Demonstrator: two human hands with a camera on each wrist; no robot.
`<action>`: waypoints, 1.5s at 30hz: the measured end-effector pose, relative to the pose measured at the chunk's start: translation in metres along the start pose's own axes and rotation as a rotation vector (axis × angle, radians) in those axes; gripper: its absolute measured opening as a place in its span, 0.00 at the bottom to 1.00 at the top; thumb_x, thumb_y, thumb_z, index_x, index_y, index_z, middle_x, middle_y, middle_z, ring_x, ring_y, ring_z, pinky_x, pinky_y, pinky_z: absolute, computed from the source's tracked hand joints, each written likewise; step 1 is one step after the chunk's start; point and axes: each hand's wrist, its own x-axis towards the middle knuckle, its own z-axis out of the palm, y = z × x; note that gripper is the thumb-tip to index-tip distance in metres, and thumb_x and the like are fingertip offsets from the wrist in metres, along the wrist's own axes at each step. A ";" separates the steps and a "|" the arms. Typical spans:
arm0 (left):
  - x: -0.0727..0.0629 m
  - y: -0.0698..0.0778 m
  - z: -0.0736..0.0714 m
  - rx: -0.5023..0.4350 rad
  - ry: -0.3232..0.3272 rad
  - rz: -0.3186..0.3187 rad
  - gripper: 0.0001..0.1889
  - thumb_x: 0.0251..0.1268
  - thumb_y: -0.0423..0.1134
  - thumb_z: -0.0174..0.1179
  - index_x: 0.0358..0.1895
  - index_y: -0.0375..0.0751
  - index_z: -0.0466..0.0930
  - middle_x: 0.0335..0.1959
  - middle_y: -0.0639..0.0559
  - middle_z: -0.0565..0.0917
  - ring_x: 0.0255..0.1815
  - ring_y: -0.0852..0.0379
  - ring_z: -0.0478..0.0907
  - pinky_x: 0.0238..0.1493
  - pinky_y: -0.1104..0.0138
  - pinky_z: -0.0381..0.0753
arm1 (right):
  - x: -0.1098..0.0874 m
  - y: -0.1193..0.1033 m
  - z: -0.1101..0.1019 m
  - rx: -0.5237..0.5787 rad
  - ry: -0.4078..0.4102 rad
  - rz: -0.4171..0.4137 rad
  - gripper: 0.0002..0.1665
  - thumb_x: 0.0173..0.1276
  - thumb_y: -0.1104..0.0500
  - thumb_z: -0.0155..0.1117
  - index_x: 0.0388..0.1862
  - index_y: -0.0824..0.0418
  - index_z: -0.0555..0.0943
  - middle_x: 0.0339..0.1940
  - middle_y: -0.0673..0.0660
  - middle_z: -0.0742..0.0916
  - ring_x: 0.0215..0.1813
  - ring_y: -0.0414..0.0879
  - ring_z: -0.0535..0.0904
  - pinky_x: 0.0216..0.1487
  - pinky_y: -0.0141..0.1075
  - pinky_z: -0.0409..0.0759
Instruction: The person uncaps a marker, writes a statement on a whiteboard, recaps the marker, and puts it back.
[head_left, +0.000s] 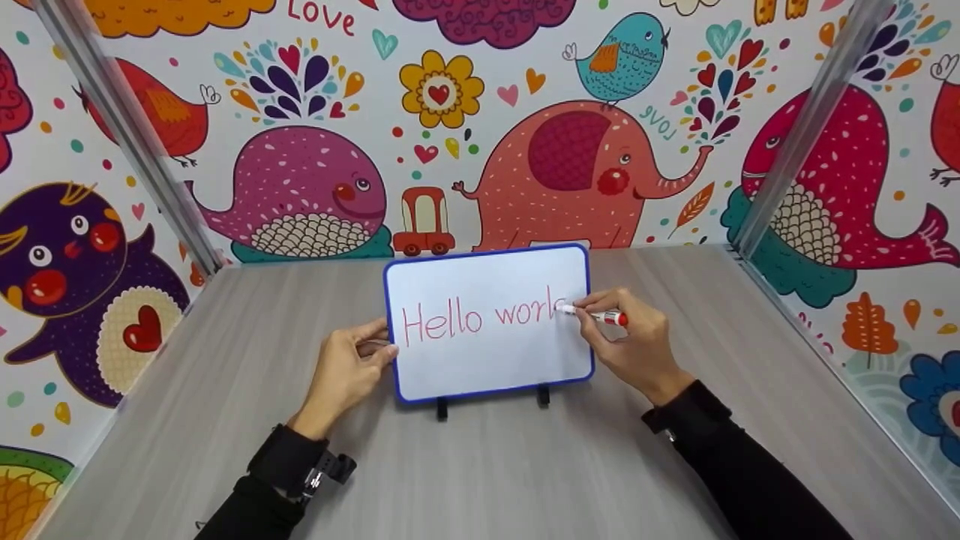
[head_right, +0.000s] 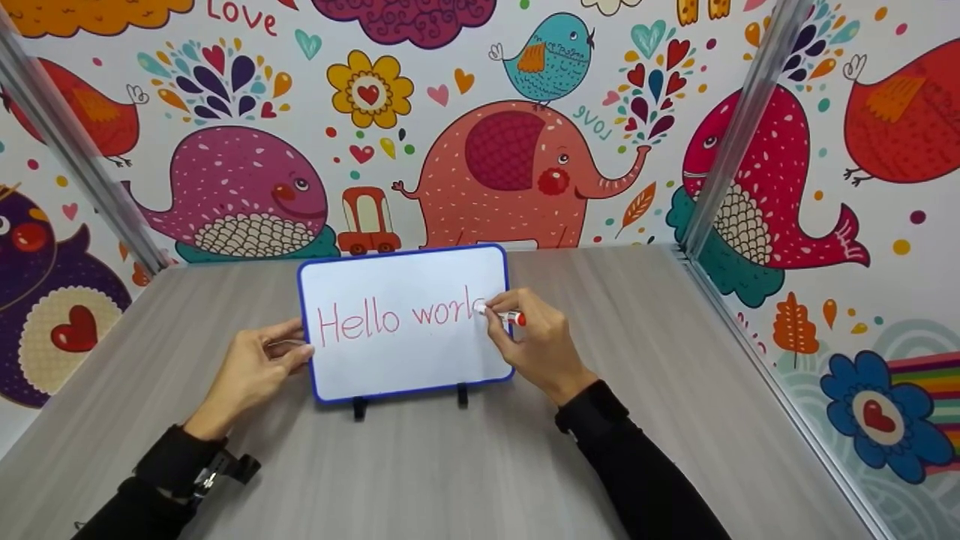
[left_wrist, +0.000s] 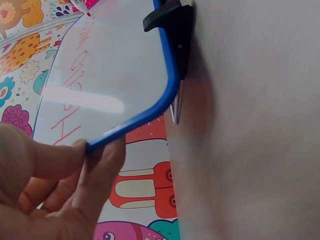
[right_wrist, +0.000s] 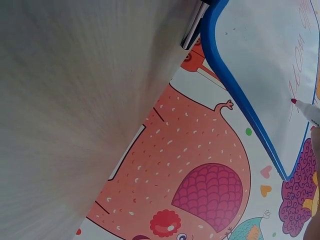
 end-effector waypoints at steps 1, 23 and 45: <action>0.000 0.000 0.000 0.000 0.001 0.002 0.25 0.77 0.21 0.71 0.74 0.26 0.85 0.59 0.28 0.95 0.57 0.37 0.97 0.52 0.69 0.97 | 0.000 0.000 0.000 -0.001 -0.003 0.002 0.19 0.64 0.74 0.87 0.44 0.68 0.83 0.43 0.61 0.98 0.47 0.58 0.99 0.65 0.17 0.84; 0.001 -0.001 0.001 0.020 0.005 0.013 0.25 0.75 0.19 0.71 0.74 0.23 0.84 0.58 0.28 0.95 0.56 0.36 0.97 0.53 0.71 0.96 | 0.004 0.004 -0.007 -0.016 0.062 0.010 0.21 0.59 0.79 0.87 0.45 0.69 0.84 0.43 0.61 0.97 0.45 0.60 0.98 0.62 0.15 0.83; 0.001 0.000 0.001 0.030 0.009 0.006 0.25 0.77 0.20 0.71 0.74 0.25 0.85 0.58 0.28 0.95 0.56 0.36 0.97 0.55 0.65 0.98 | 0.005 0.005 -0.006 -0.050 0.090 0.026 0.21 0.61 0.78 0.87 0.46 0.70 0.84 0.46 0.62 0.97 0.47 0.60 0.98 0.64 0.16 0.83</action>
